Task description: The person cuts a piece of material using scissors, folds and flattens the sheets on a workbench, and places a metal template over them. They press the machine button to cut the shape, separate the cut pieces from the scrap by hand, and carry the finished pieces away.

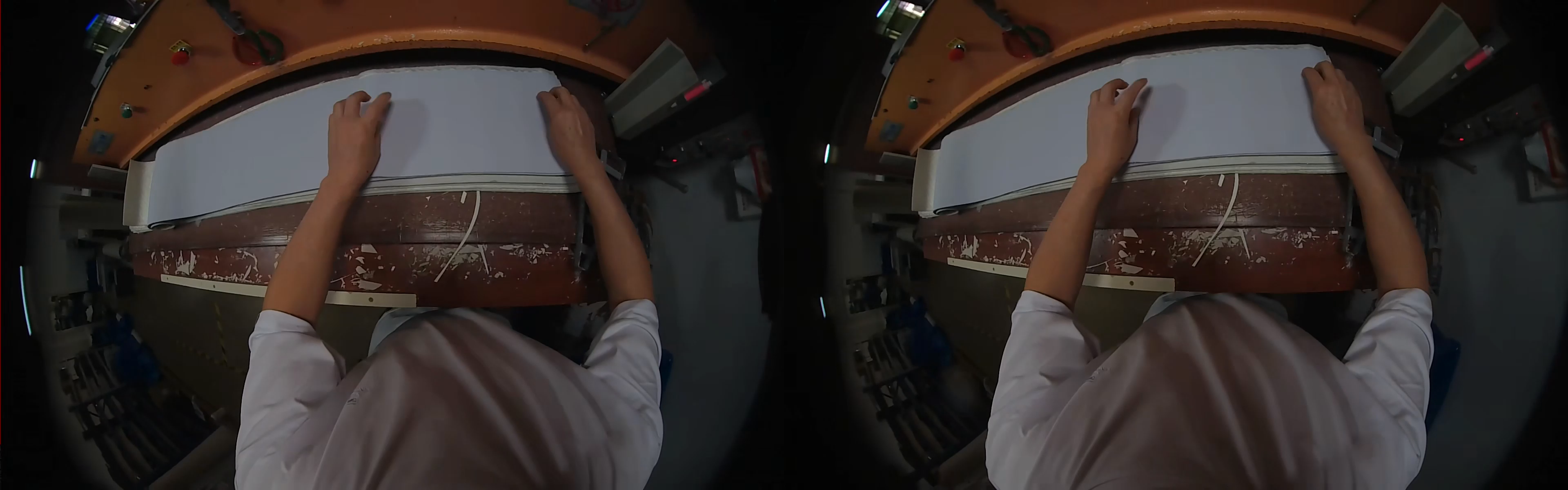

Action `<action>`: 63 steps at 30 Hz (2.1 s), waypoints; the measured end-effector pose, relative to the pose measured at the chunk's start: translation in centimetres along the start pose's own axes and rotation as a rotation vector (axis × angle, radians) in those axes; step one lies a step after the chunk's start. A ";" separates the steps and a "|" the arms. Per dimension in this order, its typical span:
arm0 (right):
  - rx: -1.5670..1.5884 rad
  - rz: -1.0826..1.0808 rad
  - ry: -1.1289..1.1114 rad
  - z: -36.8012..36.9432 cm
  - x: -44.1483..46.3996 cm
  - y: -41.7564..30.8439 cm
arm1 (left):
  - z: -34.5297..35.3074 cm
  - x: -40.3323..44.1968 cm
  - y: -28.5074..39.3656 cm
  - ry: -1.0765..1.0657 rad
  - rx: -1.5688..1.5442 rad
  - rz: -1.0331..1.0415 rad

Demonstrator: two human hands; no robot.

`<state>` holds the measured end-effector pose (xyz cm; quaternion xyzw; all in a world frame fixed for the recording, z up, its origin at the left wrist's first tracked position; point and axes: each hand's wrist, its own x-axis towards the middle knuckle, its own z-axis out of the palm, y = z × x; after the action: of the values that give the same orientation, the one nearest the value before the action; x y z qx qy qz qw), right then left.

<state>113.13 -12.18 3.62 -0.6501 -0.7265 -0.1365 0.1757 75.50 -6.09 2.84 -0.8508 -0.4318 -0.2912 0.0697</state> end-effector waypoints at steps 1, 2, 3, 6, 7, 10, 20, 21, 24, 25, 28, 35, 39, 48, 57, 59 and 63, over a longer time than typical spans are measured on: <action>0.022 -0.038 0.002 0.2 0.2 0.2 | 0.8 -0.4 -0.5 -0.078 -0.087 0.088; 0.040 -0.073 0.001 0.5 0.3 0.5 | 1.6 -0.6 -0.9 -0.157 -0.176 0.179; 0.058 -0.105 -0.003 0.5 0.4 0.8 | 1.4 -0.5 -0.7 -0.174 -0.193 0.169; 0.071 -0.019 -0.144 0.2 1.2 1.0 | -1.0 -1.6 0.9 -0.290 -0.227 0.135; 0.043 0.018 -0.190 0.1 1.8 0.7 | -1.8 -1.9 1.6 -0.295 -0.205 0.179; 0.039 0.051 -0.236 0.9 4.5 -1.4 | -2.6 -2.4 3.2 -0.377 -0.094 0.253; 0.306 -0.054 -0.212 7.1 9.3 -5.9 | -1.1 -3.5 3.9 -0.300 0.021 0.192; 0.314 -0.070 -0.195 7.1 9.1 -5.8 | -1.3 -3.5 3.9 -0.293 0.012 0.178; 0.317 -0.107 -0.214 6.6 8.8 -5.7 | -1.1 -3.7 3.8 -0.246 0.000 0.172; 0.310 -0.098 -0.189 6.5 8.4 -5.7 | -1.1 -3.8 3.7 -0.224 0.004 0.170; 0.326 -0.120 -0.138 6.4 8.7 -6.2 | -1.0 -4.3 3.6 -0.190 -0.023 0.145; 0.090 -0.196 -0.002 6.4 8.3 -8.3 | -1.3 -5.1 3.6 -0.168 -0.075 0.106; 0.338 -0.273 -0.088 5.8 9.4 -14.9 | -1.8 -5.2 3.5 -0.171 -0.121 0.101; 0.474 -0.075 -0.048 7.0 8.6 -22.3 | -4.4 -8.4 -3.6 0.083 -0.831 -0.117; 0.445 -0.008 -0.112 7.8 8.6 -22.9 | -19.4 -18.8 -31.7 0.909 -0.277 -0.961; 0.409 -0.052 -0.099 8.2 8.6 -22.6 | -19.8 -22.1 -33.1 0.853 -0.456 -1.074; 0.407 0.001 -0.119 8.6 8.5 -22.5 | -20.3 -23.9 -33.2 0.535 -1.073 -1.249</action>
<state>89.37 -3.52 0.25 -0.6085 -0.7479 0.0518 0.2601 30.01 -9.67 1.78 -0.2786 -0.5933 -0.6311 -0.4149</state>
